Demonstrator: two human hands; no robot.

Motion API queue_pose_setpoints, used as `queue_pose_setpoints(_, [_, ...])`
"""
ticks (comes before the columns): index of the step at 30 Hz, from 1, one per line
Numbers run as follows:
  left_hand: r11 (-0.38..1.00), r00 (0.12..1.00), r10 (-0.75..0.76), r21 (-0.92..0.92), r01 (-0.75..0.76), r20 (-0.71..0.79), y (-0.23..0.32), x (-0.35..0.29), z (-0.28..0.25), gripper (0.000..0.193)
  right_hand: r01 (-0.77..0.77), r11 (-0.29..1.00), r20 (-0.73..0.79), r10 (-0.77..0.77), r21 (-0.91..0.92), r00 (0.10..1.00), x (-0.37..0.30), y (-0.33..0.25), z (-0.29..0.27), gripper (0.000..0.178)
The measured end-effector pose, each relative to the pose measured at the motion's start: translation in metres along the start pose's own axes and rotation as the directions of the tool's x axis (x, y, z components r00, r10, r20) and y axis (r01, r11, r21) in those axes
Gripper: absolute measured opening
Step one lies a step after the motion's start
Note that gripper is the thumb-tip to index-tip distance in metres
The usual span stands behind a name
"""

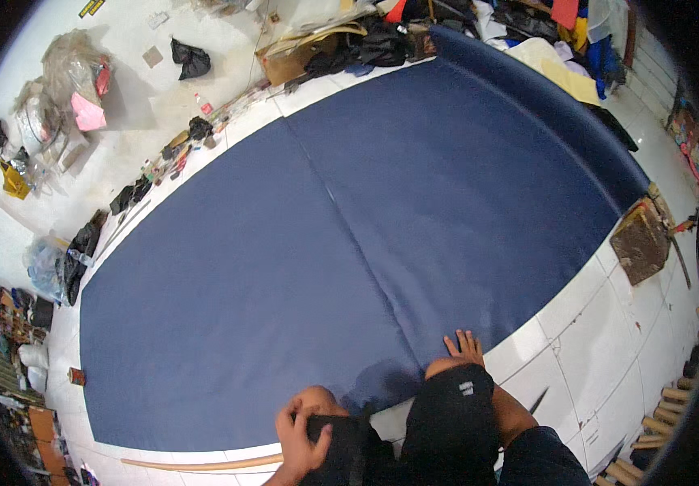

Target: The person uses shears to cut through a large piece of blue fabric, rolls a portion of the cut fabric onto a wooden rod, and places a weighted object on the corner of the material.

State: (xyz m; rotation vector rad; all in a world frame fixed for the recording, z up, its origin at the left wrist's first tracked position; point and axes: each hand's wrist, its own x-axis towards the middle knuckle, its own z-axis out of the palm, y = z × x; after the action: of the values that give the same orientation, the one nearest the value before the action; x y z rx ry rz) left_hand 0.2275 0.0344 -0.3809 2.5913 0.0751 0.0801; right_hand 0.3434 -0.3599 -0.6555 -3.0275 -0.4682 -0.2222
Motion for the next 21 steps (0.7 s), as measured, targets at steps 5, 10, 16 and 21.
queue_pose_setpoints(5, [0.996, 0.996, -0.076, 0.052, 0.073, 0.056, 0.022, -0.011, -0.022, 0.051, -0.175, 0.964, 0.198, 0.135, 0.2, 0.971, 0.015, -0.025, 0.004, 0.05])
queue_pose_setpoints(10, [0.999, 0.959, -0.022, 0.041, 0.011, 0.283, 0.068, -0.006, -0.065, 0.051, -0.685, 0.685, 0.47, 0.533, 0.247, 0.703, 0.071, 0.013, -0.02, 0.067])
queue_pose_setpoints(16, [0.991, 0.865, -0.064, -0.072, 0.115, 0.497, 0.119, -0.017, -0.109, 0.036, -0.861, -0.026, 0.549, 0.78, 0.508, 0.3, 0.17, 0.095, -0.155, 0.083])
queue_pose_setpoints(21, [0.974, 0.577, -0.108, -0.03, 0.226, 0.81, 0.144, -0.02, -0.115, 0.048, -0.695, -0.341, 0.65, 0.722, 0.633, 0.238, 0.243, 0.153, -0.324, 0.08])
